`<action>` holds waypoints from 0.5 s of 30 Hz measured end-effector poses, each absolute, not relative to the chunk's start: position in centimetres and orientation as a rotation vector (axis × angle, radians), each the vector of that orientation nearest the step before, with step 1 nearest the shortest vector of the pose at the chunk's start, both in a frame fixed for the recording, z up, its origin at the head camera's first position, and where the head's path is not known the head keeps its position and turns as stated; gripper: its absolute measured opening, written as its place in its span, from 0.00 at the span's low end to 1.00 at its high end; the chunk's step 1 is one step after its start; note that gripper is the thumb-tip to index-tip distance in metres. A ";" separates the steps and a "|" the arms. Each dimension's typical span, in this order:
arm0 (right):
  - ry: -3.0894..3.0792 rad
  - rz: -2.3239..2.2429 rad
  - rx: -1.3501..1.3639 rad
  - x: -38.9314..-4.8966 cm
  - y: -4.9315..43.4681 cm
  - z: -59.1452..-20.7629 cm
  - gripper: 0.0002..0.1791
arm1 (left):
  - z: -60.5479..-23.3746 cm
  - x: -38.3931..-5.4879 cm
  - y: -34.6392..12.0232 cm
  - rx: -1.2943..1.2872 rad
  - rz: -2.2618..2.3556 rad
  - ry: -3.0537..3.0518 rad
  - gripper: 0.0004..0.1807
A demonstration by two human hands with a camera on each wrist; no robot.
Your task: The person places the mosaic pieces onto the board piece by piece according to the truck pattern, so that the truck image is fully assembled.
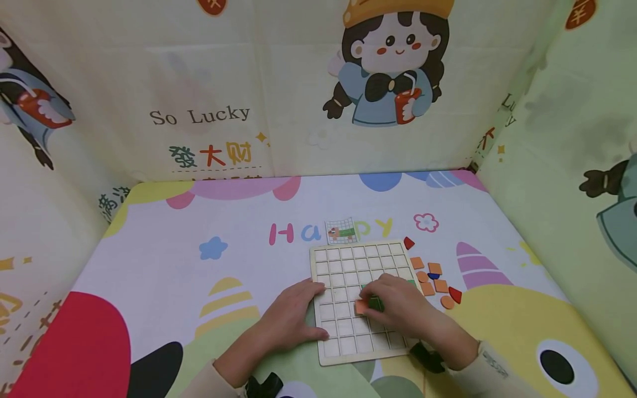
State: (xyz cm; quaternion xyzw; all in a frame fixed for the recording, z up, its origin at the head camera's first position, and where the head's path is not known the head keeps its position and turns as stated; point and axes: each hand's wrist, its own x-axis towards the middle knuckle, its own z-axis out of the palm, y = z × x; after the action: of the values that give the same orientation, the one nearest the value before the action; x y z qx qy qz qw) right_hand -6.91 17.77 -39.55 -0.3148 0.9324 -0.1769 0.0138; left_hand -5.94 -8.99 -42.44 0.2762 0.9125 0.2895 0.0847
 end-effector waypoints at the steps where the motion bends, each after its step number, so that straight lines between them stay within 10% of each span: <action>1: 2.902 -0.546 -0.982 -7.0 17.6 -39.5 0.08 | -42.4 -5.9 -9.0 0.824 0.865 2.722 0.42; 15: 2.869 -0.498 -0.939 -7.1 16.7 -39.5 0.09 | -42.4 -6.0 -9.0 0.827 0.854 2.717 0.42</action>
State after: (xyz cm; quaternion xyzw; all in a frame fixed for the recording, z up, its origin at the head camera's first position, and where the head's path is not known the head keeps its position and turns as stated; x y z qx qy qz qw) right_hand -7.10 16.67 -39.50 -0.3065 0.9370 -0.1626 0.0409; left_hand -6.00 -9.00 -42.43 0.2779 0.9126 0.2867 0.0880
